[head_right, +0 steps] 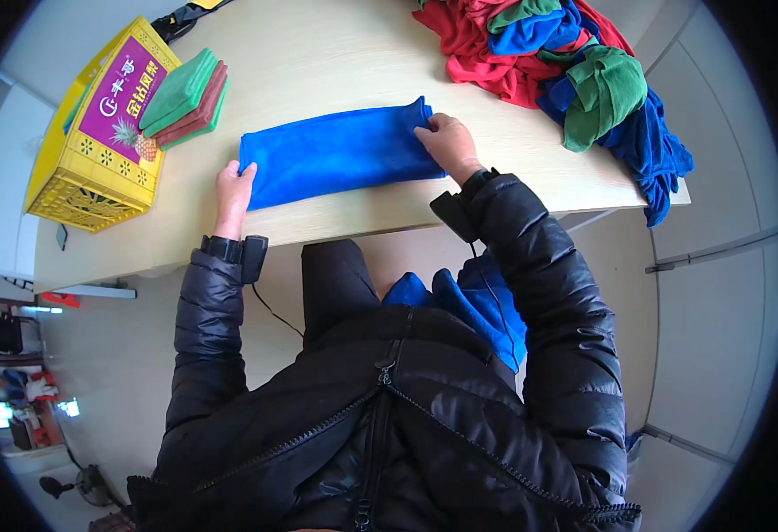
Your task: Fold various colored cloths into squares on a table.
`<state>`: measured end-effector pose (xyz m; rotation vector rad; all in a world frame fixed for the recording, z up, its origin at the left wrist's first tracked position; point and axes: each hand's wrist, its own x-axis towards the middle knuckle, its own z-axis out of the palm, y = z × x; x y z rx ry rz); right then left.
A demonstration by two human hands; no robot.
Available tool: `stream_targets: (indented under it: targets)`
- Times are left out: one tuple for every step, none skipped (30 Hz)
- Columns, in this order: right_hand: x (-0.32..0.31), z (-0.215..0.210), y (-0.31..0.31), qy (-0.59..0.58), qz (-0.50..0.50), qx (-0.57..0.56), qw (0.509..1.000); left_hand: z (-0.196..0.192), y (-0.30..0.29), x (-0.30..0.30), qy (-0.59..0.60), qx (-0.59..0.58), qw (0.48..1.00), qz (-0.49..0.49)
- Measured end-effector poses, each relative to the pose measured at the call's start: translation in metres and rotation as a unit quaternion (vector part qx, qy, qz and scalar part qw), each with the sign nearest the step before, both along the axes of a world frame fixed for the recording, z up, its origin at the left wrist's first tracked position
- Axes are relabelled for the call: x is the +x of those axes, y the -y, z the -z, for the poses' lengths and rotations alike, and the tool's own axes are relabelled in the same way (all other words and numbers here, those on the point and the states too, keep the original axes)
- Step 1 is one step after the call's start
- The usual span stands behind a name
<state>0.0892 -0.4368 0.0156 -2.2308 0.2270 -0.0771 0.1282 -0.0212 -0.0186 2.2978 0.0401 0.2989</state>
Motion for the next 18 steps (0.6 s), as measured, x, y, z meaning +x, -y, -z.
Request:
stream_targets:
  targets:
    - [-0.006, -0.001, -0.009, 0.045, 0.001, -0.028, 0.999, -0.002, -0.002, -0.004, 0.004, 0.031, 0.999, -0.018]
    - [-0.013, -0.002, -0.017, 0.089, 0.003, -0.057, 0.994, -0.004, -0.003, -0.008, 0.005, 0.034, 0.999, -0.018]
    - [-0.020, 0.000, -0.023, 0.091, 0.003, -0.055, 0.994, -0.003, -0.006, -0.010, 0.014, 0.036, 0.999, -0.027]
    - [-0.028, 0.003, -0.031, 0.108, 0.008, -0.069, 0.992, -0.002, -0.008, -0.011, 0.022, 0.037, 0.998, -0.035]
    - [-0.034, 0.004, -0.037, 0.124, 0.013, -0.084, 0.989, -0.001, -0.011, -0.012, 0.031, 0.039, 0.998, -0.043]
    - [-0.040, 0.006, -0.036, 0.140, 0.021, -0.102, 0.985, -0.002, -0.006, -0.013, 0.032, 0.038, 0.998, -0.039]
    - [-0.041, 0.005, -0.033, 0.140, 0.024, -0.103, 0.985, -0.002, -0.002, -0.015, 0.040, 0.044, 0.997, -0.048]
    - [-0.041, 0.004, -0.030, 0.127, 0.045, -0.080, 0.988, -0.002, 0.001, -0.016, 0.048, 0.050, 0.996, -0.058]
    - [-0.040, 0.003, -0.028, 0.113, 0.064, -0.056, 0.990, -0.002, 0.003, -0.017, 0.056, 0.056, 0.994, -0.069]
    - [-0.040, 0.003, -0.028, 0.100, 0.083, -0.033, 0.991, -0.001, 0.005, -0.019, 0.056, 0.056, 0.995, -0.068]
    - [-0.041, 0.005, -0.026, 0.099, 0.083, -0.033, 0.991, -0.002, 0.007, -0.021, 0.073, 0.069, 0.993, -0.069]
    - [-0.043, 0.007, -0.024, 0.104, 0.088, -0.038, 0.990, -0.003, 0.008, -0.024, 0.090, 0.082, 0.990, -0.070]
    - [-0.045, 0.008, -0.022, 0.109, 0.092, -0.043, 0.989, -0.003, 0.009, -0.027, 0.106, 0.096, 0.987, -0.071]
    - [-0.046, 0.010, -0.021, 0.114, 0.096, -0.049, 0.988, -0.003, 0.011, -0.031, 0.105, 0.095, 0.987, -0.072]
    - [-0.049, 0.013, -0.021, 0.113, 0.095, -0.049, 0.988, -0.003, 0.012, -0.035, 0.090, 0.124, 0.986, -0.071]
    - [-0.052, 0.015, -0.022, 0.123, 0.100, -0.076, 0.984, -0.007, 0.016, -0.040, 0.076, 0.151, 0.983, -0.070]
    - [-0.057, 0.016, -0.023, 0.133, 0.105, -0.103, 0.980, -0.012, 0.020, -0.044, 0.061, 0.178, 0.980, -0.068]
    - [-0.061, 0.017, -0.026, 0.144, 0.109, -0.129, 0.975, -0.016, 0.021, -0.045, 0.061, 0.178, 0.980, -0.068]
